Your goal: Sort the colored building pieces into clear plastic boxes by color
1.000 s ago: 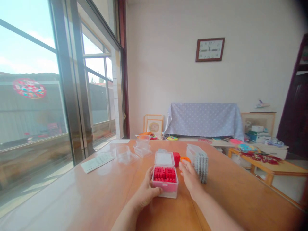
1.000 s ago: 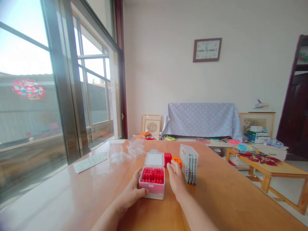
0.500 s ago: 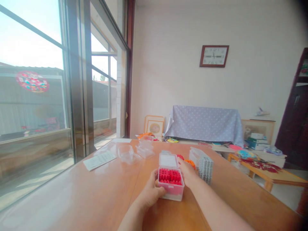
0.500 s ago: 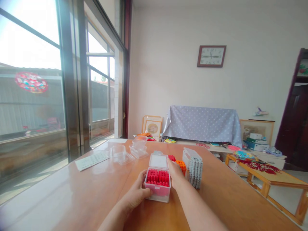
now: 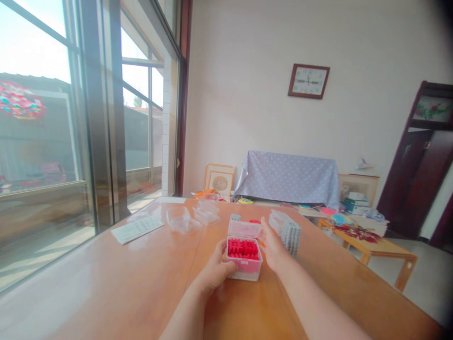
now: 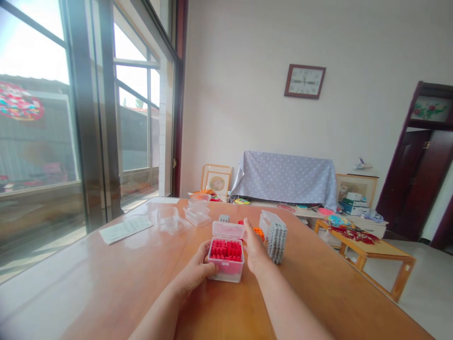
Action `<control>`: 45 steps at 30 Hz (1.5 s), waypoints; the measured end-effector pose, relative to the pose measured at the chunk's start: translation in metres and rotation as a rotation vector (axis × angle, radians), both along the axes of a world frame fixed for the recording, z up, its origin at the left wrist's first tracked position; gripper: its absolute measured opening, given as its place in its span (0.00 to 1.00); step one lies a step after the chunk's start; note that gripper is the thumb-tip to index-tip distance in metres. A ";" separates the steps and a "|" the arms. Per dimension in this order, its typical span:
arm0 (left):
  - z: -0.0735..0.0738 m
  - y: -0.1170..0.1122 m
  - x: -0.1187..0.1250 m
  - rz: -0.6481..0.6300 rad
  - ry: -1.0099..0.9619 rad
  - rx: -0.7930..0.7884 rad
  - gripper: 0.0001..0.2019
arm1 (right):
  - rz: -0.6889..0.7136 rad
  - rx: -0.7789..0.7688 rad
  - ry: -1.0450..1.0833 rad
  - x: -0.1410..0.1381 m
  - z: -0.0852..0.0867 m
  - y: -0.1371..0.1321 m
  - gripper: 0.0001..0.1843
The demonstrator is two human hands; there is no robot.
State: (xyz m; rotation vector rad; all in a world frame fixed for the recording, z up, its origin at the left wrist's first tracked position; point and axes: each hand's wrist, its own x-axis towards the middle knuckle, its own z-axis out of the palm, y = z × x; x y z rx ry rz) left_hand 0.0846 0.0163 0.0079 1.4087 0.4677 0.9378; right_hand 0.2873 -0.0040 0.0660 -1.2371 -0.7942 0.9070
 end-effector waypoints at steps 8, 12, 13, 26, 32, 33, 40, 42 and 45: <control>-0.002 0.010 -0.006 0.249 -0.039 -0.168 0.33 | -0.018 0.096 -0.010 -0.009 -0.017 -0.028 0.24; 0.003 0.004 -0.005 0.216 -0.049 -0.053 0.34 | 0.057 0.116 -0.065 -0.013 -0.026 -0.044 0.24; 0.007 0.001 -0.005 0.211 -0.057 -0.017 0.34 | 0.065 0.119 -0.083 -0.014 -0.028 -0.047 0.24; -0.003 0.004 0.006 0.295 0.106 0.382 0.14 | 0.014 0.161 -0.262 -0.021 -0.053 -0.063 0.22; -0.009 0.002 0.006 0.256 0.088 0.416 0.17 | 0.023 0.185 -0.366 -0.026 -0.058 -0.068 0.27; -0.010 0.002 0.006 0.248 0.086 0.427 0.19 | 0.032 0.198 -0.389 -0.025 -0.060 -0.068 0.28; -0.012 0.001 0.004 0.280 0.168 0.569 0.26 | 0.025 0.261 -0.566 -0.016 -0.077 -0.060 0.28; -0.012 0.000 0.003 0.287 0.175 0.587 0.27 | 0.006 0.286 -0.629 -0.013 -0.080 -0.058 0.27; -0.011 -0.002 0.003 0.291 0.184 0.604 0.27 | -0.028 0.300 -0.725 -0.011 -0.084 -0.057 0.27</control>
